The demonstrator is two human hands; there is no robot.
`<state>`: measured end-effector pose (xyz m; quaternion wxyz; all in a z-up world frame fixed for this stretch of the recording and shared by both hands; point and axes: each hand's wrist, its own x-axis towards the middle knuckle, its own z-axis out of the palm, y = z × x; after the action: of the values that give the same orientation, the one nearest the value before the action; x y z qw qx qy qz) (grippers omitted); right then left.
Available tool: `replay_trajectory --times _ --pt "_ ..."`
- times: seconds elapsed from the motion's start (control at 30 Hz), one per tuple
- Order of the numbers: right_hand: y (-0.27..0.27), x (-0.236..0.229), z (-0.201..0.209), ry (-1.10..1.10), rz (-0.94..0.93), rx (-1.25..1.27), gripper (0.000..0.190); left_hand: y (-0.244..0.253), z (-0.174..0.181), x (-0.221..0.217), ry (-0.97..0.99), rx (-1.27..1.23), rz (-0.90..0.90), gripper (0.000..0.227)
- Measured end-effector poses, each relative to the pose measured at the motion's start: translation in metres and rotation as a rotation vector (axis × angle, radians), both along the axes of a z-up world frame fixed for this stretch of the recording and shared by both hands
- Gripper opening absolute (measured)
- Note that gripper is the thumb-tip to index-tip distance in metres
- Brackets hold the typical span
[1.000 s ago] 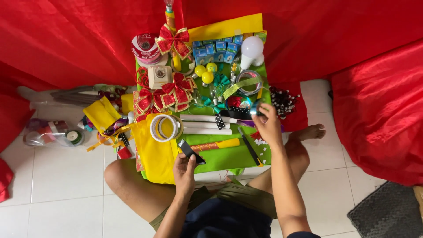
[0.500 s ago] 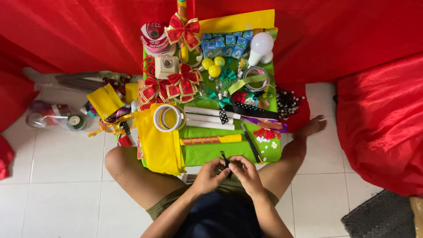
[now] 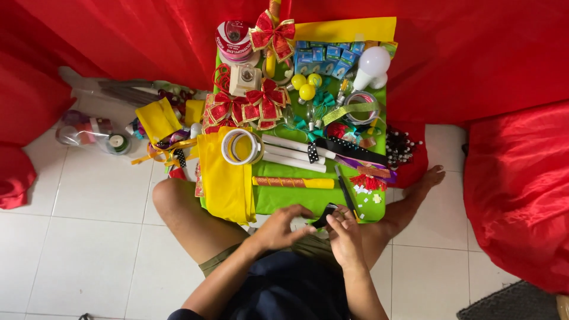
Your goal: Attaching a decorative polka-dot ribbon to a yellow cylindrical object by wrapping it around.
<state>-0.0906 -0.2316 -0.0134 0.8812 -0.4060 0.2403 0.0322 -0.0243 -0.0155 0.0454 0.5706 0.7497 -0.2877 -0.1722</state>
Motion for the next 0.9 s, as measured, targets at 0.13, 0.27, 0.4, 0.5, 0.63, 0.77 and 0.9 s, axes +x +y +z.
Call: replay_trajectory --times 0.13,0.27,0.4,0.5,0.63,0.77,0.9 --pt "-0.019 -0.003 -0.011 0.039 0.019 -0.047 0.03 0.014 -0.021 0.035 -0.254 0.184 0.109 0.043" --pt "-0.027 -0.009 -0.023 0.023 -0.037 0.028 0.028 0.015 -0.037 0.061 -0.677 0.484 0.198 0.033" --pt "-0.028 -0.013 -0.022 -0.105 0.059 0.055 0.021 0.003 -0.056 0.073 -0.714 0.675 0.13 0.05" --pt "-0.02 -0.011 0.0 -0.094 0.104 0.016 0.021 -0.002 -0.069 0.079 -0.637 0.693 0.056 0.049" --pt "-0.018 -0.009 0.006 -0.237 0.163 0.068 0.022 -0.005 -0.068 0.081 -0.66 0.724 0.011 0.045" --pt "-0.011 -0.006 0.017 -0.391 0.176 -0.02 0.03 -0.002 -0.05 0.077 -0.723 0.577 0.044 0.019" --pt "-0.004 0.001 0.065 -0.311 0.256 -0.62 0.011 0.005 -0.001 0.063 -0.783 0.421 0.089 0.013"
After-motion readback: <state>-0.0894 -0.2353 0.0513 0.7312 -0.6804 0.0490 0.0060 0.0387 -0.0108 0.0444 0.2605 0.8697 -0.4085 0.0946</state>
